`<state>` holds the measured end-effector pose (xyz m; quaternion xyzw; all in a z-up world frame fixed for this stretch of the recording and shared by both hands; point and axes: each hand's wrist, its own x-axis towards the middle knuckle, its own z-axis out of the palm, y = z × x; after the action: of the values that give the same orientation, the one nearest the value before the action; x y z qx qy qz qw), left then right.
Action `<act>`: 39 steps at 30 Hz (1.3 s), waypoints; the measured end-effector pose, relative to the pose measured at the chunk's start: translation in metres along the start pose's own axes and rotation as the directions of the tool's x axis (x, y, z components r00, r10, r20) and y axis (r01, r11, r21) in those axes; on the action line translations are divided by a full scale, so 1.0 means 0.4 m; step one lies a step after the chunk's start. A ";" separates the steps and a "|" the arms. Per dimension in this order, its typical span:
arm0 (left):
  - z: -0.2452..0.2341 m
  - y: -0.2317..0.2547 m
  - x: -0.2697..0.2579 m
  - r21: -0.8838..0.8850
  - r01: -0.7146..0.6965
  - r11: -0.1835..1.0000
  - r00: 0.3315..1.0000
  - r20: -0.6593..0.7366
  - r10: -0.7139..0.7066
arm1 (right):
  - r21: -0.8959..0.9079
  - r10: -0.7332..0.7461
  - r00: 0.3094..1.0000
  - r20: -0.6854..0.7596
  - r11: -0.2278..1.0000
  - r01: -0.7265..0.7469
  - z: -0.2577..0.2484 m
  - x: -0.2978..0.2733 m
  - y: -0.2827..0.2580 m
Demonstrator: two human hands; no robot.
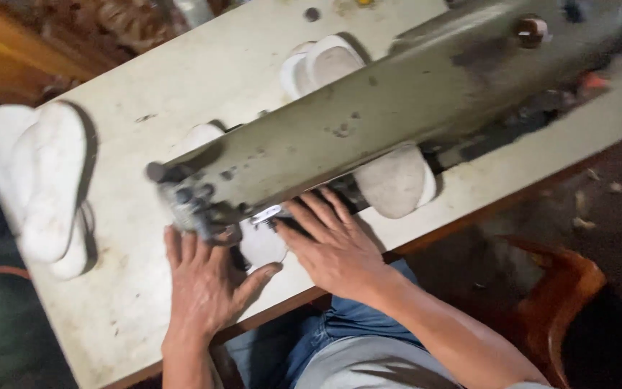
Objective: The person is using an industrial sewing machine to stitch the edges of shoe insoles.
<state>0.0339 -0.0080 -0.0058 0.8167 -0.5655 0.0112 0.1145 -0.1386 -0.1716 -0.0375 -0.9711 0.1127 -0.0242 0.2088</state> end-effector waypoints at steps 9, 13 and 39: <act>-0.010 -0.029 0.015 -0.081 0.015 0.997 0.998 0.068 -0.009 | -0.162 -0.051 0.981 -0.185 0.987 0.021 -0.007 0.003 -0.015; 0.008 -0.051 0.005 -0.078 0.012 0.997 0.999 0.043 -0.009 | -0.210 -0.119 0.964 -0.240 0.975 0.068 -0.031 0.011 -0.032; -0.001 -0.056 0.036 -0.006 0.130 0.992 0.965 0.232 -0.125 | -0.066 -0.014 0.977 -0.212 0.998 0.000 -0.005 0.009 -0.031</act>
<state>0.0598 -0.0138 -0.0070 0.8458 -0.5214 -0.0972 0.0572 -0.1326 -0.1622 -0.0305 -0.9697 0.1317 -0.1248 0.1634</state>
